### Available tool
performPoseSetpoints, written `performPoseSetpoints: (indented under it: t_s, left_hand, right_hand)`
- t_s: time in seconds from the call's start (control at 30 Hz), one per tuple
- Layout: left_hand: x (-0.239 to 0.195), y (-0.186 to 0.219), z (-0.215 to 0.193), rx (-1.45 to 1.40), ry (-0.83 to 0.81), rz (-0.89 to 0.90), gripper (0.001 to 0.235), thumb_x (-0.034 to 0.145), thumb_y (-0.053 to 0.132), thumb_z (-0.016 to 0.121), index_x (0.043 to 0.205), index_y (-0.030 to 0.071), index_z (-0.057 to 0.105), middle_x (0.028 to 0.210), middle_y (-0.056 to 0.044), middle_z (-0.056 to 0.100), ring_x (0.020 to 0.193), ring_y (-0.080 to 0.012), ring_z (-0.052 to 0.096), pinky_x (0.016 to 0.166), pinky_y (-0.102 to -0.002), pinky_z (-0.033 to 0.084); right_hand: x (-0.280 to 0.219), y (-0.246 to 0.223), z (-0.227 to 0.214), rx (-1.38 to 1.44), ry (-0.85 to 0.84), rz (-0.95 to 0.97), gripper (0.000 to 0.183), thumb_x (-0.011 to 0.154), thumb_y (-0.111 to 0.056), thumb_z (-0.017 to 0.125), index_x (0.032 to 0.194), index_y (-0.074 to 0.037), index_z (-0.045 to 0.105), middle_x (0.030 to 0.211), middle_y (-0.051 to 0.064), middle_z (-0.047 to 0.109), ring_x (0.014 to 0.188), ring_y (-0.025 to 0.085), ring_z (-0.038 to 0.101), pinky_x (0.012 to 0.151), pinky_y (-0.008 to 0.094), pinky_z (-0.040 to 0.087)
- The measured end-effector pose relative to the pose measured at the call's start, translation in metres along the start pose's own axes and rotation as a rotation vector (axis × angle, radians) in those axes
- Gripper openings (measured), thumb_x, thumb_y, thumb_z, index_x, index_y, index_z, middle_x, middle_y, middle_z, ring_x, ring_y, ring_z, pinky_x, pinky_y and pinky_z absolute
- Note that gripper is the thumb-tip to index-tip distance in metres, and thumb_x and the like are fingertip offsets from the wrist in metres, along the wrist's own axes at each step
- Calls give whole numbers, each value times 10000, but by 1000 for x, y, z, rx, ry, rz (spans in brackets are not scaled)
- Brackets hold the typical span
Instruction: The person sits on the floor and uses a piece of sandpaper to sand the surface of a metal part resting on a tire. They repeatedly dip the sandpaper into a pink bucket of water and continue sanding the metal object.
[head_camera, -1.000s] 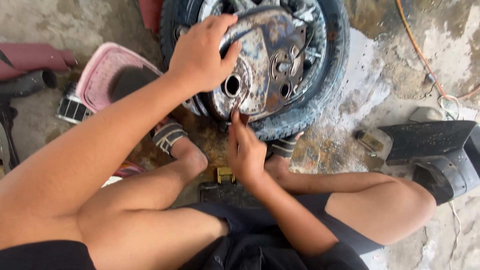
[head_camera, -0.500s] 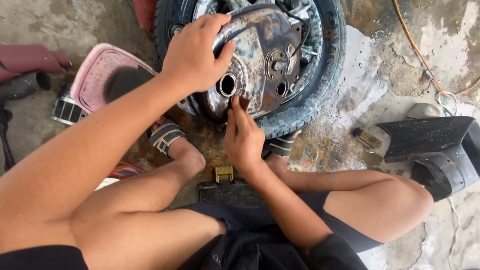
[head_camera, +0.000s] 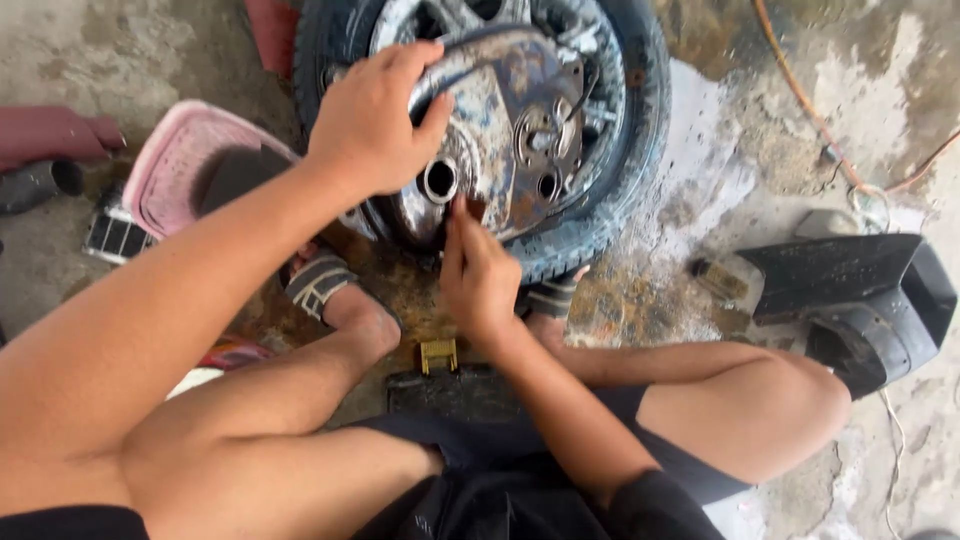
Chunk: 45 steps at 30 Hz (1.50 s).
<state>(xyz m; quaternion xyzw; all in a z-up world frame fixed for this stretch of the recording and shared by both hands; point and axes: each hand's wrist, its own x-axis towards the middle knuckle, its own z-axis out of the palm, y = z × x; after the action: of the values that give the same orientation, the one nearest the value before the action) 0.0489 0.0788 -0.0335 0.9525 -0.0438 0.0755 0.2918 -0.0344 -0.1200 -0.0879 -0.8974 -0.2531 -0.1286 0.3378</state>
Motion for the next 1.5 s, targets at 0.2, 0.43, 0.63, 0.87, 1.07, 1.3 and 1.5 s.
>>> performPoseSetpoints:
  t_s: [0.2,0.43,0.63,0.87,1.07,1.3,1.5]
  left_hand:
    - [-1,2,-2,-46,-3,-25,481,1091,328,549,1458,18,550,1382,-182,621,1143,-398,638,860,-548,534]
    - [2,-3,0,-11,71,43,445,1113,301,556,1447,8,562,1376,-178,632,1150,-380,644,862,-526,541]
    - [-6,-4,9,21,36,8,444,1118,329,552,1457,42,552,1357,-170,634,1088,-372,662,789,-509,548]
    - [3,-3,8,65,29,-37,385,1108,354,551,1386,88,560,1211,-136,658,886,-325,671,625,-469,521]
    - [6,-3,8,76,59,-33,382,1102,357,549,1375,90,562,1197,-136,662,839,-323,665,590,-457,513]
    - [5,-3,11,70,62,-45,400,1092,365,553,1397,106,560,1255,-131,652,908,-333,676,630,-471,528]
    - [4,-4,12,71,78,-24,405,1098,361,568,1400,93,576,1230,-125,671,923,-314,677,599,-434,543]
  right_hand:
    - [-32,-22,-16,42,-34,-61,313,1056,-63,592,1359,15,607,844,90,717,552,153,590,405,315,382]
    - [-22,-5,-7,82,-69,0,432,1126,-71,523,1551,-78,443,705,-7,528,562,123,423,490,343,321]
    - [-16,4,-5,42,-47,-60,316,1079,-64,582,1385,12,593,836,86,705,549,154,556,431,317,332]
    - [-8,3,-7,34,-85,-31,338,1082,-102,562,1404,-1,585,836,88,677,564,194,566,444,354,350]
    - [-29,5,-7,78,-89,-94,396,1102,-37,547,1493,-26,488,704,-8,547,519,104,404,424,307,283]
    - [-10,-12,-14,98,-127,-1,350,1100,-33,477,1444,4,527,756,27,588,568,138,530,450,323,382]
    - [7,4,-2,-4,-92,38,327,1089,-109,529,1365,47,607,718,83,646,478,180,491,419,353,312]
